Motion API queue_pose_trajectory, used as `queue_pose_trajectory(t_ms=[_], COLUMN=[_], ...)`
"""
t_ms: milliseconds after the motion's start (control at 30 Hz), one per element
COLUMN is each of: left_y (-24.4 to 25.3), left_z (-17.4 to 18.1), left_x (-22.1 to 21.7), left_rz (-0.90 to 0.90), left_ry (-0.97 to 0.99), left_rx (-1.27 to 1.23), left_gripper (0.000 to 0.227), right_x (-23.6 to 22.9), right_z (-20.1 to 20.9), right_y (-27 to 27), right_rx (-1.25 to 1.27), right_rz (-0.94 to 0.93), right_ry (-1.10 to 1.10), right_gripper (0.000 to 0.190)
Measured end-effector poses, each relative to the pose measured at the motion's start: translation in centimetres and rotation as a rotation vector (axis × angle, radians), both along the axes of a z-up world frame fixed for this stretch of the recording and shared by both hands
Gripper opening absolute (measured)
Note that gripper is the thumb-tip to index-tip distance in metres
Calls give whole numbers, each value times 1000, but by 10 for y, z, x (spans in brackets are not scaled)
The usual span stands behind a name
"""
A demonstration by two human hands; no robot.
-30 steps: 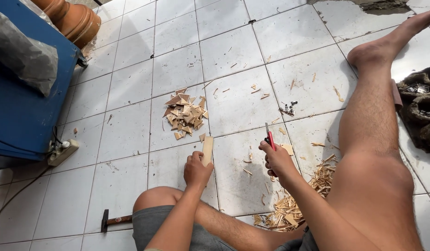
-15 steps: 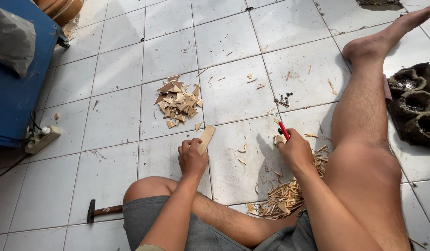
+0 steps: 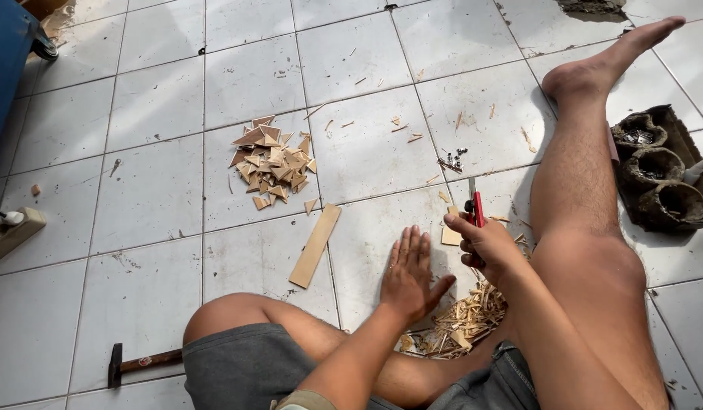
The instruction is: The person carves a small wooden block using a utility knife to shave off thin layers.
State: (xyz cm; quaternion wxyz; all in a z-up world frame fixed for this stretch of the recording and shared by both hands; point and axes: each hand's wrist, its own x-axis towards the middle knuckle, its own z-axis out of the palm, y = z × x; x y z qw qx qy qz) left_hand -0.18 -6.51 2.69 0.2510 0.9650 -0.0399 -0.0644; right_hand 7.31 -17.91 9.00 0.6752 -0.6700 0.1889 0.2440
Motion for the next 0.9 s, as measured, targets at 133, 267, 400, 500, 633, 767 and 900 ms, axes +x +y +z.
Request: queue_pose_trajectory(t_ms=[133, 267, 400, 500, 633, 767, 900], left_y=[-7, 44, 109, 135, 99, 89, 90], left_z=[-7, 46, 95, 48, 69, 61, 63], left_x=[-14, -23, -41, -65, -64, -74, -72], left_rz=[-287, -190, 3, 271, 267, 128, 100], left_ry=[-36, 265, 244, 112, 214, 205, 136], left_rx=[-154, -197, -7, 13, -84, 27, 86], left_gripper=[75, 55, 44, 48, 51, 48, 43], right_x=[10, 10, 7, -7, -26, -42, -39], right_z=[17, 27, 34, 1, -54, -26, -33], right_y=[3, 4, -3, -12, -15, -16, -30], right_rx=[149, -355, -731, -606, -470, -607, -605], right_rz=[14, 462, 755, 660, 431, 594, 597], right_ry=[-6, -214, -332, -320, -136, -119, -130], right_gripper=[30, 46, 48, 46, 51, 50, 50])
